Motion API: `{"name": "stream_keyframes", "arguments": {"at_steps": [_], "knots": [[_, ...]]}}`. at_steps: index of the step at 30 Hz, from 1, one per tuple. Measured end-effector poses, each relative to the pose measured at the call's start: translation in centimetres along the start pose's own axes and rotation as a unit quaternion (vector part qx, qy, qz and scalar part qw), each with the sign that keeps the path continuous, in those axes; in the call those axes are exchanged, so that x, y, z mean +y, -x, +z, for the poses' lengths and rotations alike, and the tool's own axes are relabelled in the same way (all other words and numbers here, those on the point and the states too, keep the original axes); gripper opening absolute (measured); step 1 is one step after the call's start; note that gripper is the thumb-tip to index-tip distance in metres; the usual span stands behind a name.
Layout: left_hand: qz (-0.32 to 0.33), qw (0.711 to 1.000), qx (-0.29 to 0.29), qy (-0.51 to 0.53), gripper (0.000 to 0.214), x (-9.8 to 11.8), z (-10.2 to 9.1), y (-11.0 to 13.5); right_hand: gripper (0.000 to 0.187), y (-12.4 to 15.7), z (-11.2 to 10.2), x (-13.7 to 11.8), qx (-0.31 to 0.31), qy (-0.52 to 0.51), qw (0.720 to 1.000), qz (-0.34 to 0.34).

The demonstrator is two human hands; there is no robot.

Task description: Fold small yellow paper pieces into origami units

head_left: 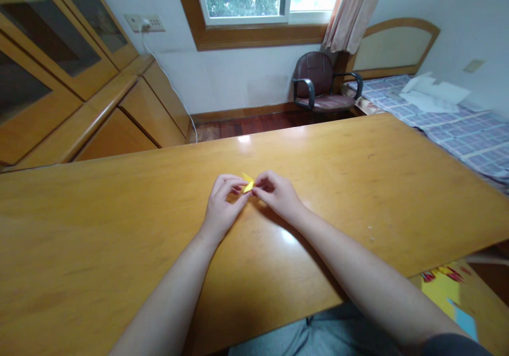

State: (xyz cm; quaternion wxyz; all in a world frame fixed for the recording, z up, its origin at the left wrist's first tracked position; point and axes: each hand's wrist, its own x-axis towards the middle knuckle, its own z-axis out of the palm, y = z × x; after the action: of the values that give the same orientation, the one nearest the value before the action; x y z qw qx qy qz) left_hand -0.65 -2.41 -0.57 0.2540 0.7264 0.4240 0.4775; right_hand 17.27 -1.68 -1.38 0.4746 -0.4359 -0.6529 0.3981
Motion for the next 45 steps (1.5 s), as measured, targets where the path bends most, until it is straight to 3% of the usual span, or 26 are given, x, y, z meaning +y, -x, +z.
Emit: {"name": "stream_keyframes", "arguments": {"at_steps": [18,30,45], "knots": [[0.035,0.993,0.05,-0.096,0.005,0.87,-0.36,0.14,0.004,0.51,0.28,-0.94,-0.017,0.148,0.984,-0.102],[0.061,0.991,0.049,-0.109,0.01,0.64,-0.48,0.32,0.004,0.46,0.27,-1.06,-0.01,0.134,0.987,-0.093],[0.043,0.991,0.065,-0.111,0.01,0.78,-0.55,0.31,0.003,0.48,0.2,-0.7,-0.003,0.143,0.985,-0.099]]}}
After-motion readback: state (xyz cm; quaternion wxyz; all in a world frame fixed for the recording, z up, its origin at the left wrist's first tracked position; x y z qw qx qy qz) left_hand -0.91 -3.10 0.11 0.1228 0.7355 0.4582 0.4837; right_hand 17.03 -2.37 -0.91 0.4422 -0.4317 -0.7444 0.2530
